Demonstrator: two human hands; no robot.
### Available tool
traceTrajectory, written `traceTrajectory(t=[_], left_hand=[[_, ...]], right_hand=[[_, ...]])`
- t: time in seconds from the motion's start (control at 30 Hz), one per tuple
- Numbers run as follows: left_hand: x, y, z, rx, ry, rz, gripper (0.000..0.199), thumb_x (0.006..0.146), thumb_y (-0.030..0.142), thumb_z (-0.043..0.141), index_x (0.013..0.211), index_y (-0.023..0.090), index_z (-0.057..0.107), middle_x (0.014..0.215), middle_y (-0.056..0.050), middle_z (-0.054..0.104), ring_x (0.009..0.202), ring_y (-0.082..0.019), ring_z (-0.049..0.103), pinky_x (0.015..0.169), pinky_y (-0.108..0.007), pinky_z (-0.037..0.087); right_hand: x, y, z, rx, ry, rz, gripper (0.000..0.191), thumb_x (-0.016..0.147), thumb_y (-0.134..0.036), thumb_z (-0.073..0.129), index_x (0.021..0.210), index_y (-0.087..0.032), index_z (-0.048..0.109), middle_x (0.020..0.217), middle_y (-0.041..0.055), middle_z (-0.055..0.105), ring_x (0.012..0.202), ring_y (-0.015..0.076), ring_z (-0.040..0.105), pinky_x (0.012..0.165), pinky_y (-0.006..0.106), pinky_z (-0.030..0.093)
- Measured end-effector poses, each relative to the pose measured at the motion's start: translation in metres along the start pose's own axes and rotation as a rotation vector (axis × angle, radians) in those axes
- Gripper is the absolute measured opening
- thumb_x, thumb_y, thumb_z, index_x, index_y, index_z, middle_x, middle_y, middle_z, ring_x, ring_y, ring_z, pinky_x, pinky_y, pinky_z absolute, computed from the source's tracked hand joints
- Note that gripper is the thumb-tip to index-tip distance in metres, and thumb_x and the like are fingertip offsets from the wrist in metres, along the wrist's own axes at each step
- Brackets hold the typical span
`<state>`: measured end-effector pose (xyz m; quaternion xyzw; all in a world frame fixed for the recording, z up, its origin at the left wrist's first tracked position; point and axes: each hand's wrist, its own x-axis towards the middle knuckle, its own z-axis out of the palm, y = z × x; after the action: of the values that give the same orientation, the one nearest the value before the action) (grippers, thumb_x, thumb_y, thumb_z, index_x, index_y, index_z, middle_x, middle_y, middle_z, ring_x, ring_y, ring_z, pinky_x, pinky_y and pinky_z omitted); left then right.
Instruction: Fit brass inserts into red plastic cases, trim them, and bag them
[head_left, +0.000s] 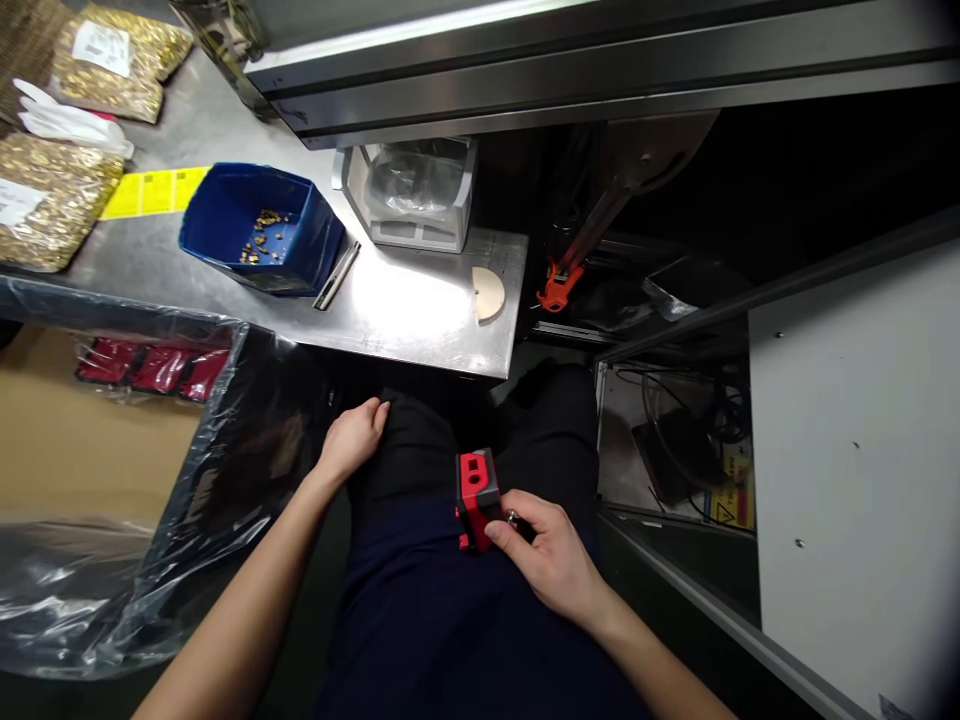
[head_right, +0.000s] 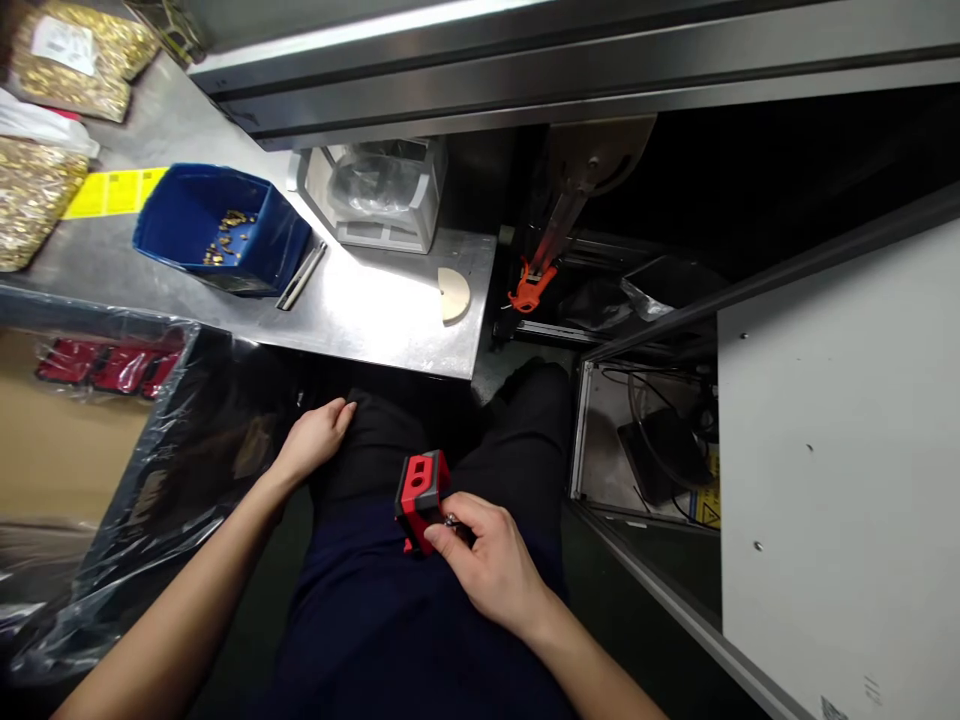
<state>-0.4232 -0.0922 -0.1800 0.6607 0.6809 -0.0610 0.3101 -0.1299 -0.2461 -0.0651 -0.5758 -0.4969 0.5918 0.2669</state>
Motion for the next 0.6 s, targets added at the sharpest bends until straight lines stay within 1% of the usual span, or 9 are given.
traceTrajectory(t=[0.13,0.23,0.33,0.47,0.6], left_hand=[[-0.025,0.002,-0.014,0.014,-0.003,0.067,0.037,0.101,0.047,0.038,0.072,0.025,0.042,0.065,-0.001,0.055,0.063,-0.023,0.056,0.065,-0.032,0.032],[-0.035,0.004,-0.019,0.0,-0.005,0.087,0.037,0.101,0.047,0.038,0.071,0.026,0.037,0.06,0.0,0.049,0.058,-0.022,0.052,0.062,-0.032,0.028],[-0.04,0.006,-0.019,-0.028,-0.002,0.108,0.036,0.1,0.046,0.039,0.07,0.025,0.036,0.058,0.002,0.045,0.056,-0.021,0.048,0.062,-0.032,0.025],[-0.048,0.008,-0.016,-0.082,-0.002,0.131,0.037,0.1,0.045,0.041,0.069,0.025,0.036,0.055,0.003,0.041,0.053,-0.019,0.043,0.062,-0.033,0.023],[-0.056,0.009,-0.014,-0.173,-0.001,0.125,0.039,0.099,0.045,0.045,0.068,0.024,0.037,0.054,0.004,0.038,0.053,-0.017,0.037,0.061,-0.032,0.023]], right_hand=[[-0.003,0.001,-0.003,-0.011,-0.007,-0.009,0.019,0.098,-0.033,0.06,0.088,-0.02,0.068,0.082,0.0003,0.064,0.074,0.0149,0.054,0.07,0.028,0.042],[-0.004,0.001,-0.006,-0.022,-0.011,-0.009,0.021,0.099,-0.036,0.06,0.09,-0.02,0.07,0.083,0.0013,0.065,0.074,0.0155,0.056,0.07,0.028,0.044],[-0.004,-0.001,-0.006,-0.029,-0.01,-0.014,0.02,0.099,-0.036,0.06,0.091,-0.02,0.071,0.084,0.0015,0.067,0.075,0.0158,0.058,0.07,0.028,0.045],[-0.003,-0.004,-0.002,-0.022,-0.029,-0.016,0.016,0.098,-0.032,0.062,0.09,-0.02,0.071,0.082,-0.0002,0.066,0.074,0.0145,0.056,0.07,0.027,0.043],[-0.001,-0.006,0.001,-0.018,-0.045,-0.017,0.012,0.097,-0.029,0.063,0.093,-0.021,0.072,0.084,-0.0004,0.066,0.076,0.0144,0.056,0.072,0.027,0.042]])
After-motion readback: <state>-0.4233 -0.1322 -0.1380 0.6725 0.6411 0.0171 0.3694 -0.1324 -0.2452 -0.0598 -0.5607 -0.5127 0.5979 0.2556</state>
